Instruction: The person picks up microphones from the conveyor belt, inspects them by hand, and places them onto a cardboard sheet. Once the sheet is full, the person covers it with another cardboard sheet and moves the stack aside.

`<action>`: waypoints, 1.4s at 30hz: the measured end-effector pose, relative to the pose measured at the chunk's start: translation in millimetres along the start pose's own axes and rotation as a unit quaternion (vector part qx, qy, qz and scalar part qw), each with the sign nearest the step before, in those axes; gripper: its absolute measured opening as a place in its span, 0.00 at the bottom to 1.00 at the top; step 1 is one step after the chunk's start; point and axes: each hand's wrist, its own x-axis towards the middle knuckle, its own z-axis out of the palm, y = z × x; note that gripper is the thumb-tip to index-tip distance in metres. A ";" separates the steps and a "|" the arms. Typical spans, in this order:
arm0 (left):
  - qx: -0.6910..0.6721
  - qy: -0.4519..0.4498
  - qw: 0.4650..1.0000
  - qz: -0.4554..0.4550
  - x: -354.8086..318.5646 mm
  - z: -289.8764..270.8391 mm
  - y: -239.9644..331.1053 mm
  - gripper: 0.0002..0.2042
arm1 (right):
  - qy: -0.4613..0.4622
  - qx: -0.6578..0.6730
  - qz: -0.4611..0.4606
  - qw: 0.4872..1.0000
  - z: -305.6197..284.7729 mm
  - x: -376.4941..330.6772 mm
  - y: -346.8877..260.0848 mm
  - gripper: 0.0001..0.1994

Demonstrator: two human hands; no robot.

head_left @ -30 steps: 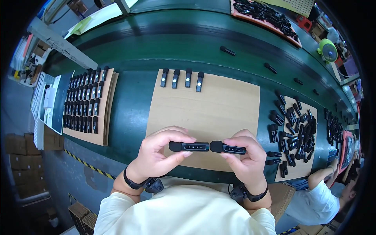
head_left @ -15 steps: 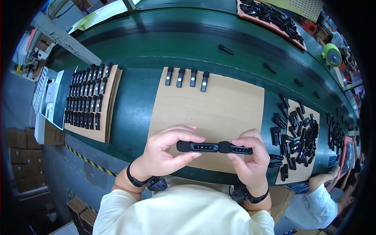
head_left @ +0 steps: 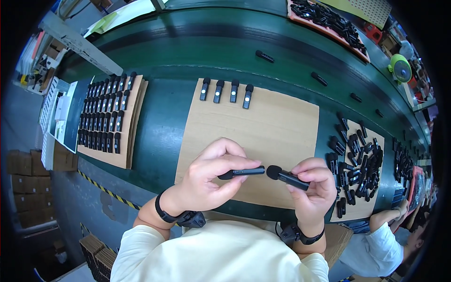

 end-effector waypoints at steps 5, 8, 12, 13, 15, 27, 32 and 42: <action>-0.079 -0.001 0.997 0.014 0.8 2.4 -10.6 0.14 | -0.057 -0.161 -0.057 0.984 -2.7 5.5 1.0 0.14; -0.165 0.010 0.986 0.017 2.3 9.4 -12.8 0.14 | -0.114 -0.221 -0.067 0.966 7.0 9.9 0.6 0.15; -0.194 0.032 0.981 0.000 5.3 17.1 -12.5 0.14 | -0.099 -0.197 -0.094 0.971 12.0 10.7 2.1 0.17; -0.169 0.028 0.985 0.009 5.6 18.0 -13.1 0.14 | -0.108 -0.210 -0.103 0.966 11.7 12.5 -0.2 0.17; -0.119 0.020 0.992 0.026 6.4 19.1 -13.5 0.14 | -0.126 -0.234 -0.121 0.956 11.2 16.4 -5.0 0.17; 0.092 -0.047 0.992 0.075 69.8 -11.3 -15.1 0.13 | -0.180 -0.346 -0.098 0.916 -33.1 71.4 -0.2 0.15; 0.213 -0.084 0.969 0.095 113.6 -5.2 -55.2 0.09 | -0.194 -0.399 -0.085 0.892 -47.4 105.4 54.1 0.13; 0.448 -0.176 0.842 0.243 122.3 18.8 -110.8 0.08 | -0.290 -0.535 -0.172 0.775 -63.0 117.2 112.4 0.13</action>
